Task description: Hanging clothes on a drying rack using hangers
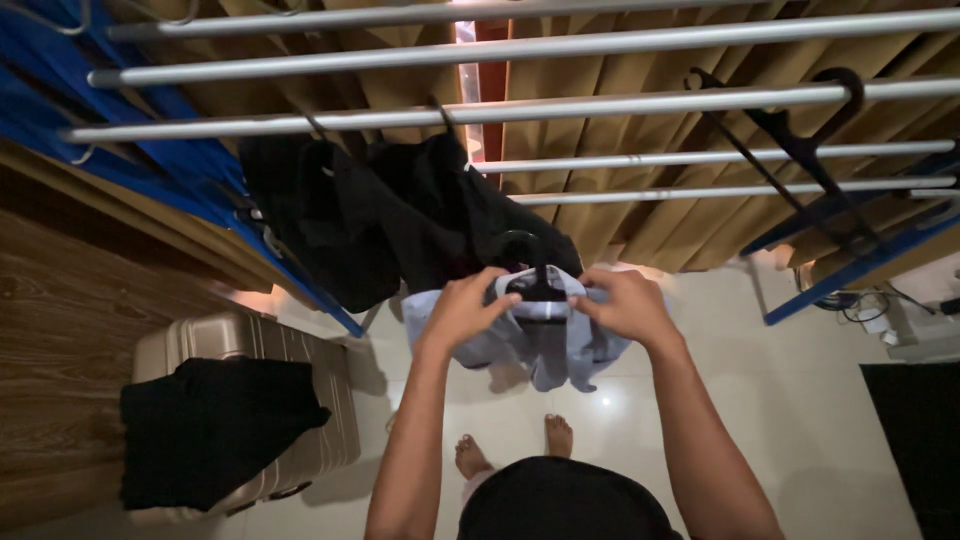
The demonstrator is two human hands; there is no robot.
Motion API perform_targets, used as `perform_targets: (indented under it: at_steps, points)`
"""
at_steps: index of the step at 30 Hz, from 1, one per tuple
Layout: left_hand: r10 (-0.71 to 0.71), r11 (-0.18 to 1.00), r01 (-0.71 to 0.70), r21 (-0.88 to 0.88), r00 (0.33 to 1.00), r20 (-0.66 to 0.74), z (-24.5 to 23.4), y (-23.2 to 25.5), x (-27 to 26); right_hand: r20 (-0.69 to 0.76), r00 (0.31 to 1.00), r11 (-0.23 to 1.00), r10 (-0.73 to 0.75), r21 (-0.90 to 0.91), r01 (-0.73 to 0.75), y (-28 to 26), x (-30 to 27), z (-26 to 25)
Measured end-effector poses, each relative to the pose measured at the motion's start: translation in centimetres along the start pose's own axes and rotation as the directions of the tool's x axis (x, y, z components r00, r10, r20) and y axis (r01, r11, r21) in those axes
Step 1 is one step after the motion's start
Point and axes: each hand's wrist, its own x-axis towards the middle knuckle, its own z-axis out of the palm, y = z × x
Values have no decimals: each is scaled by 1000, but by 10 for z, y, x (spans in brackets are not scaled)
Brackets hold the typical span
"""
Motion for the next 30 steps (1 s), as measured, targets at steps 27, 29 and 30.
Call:
perform_targets:
  at_steps: [27, 29, 30]
  points:
    - [202, 847, 122, 517, 826, -526, 117, -37, 100, -8, 956, 955, 292, -56, -292, 119, 4, -60]
    - [153, 835, 178, 521, 834, -530, 121, -33, 101, -12, 954, 950, 299, -88, -299, 129, 4, -65]
    - [103, 820, 232, 524, 840, -533, 123, -33, 100, -16, 951, 944, 308, -121, -308, 134, 4, -66]
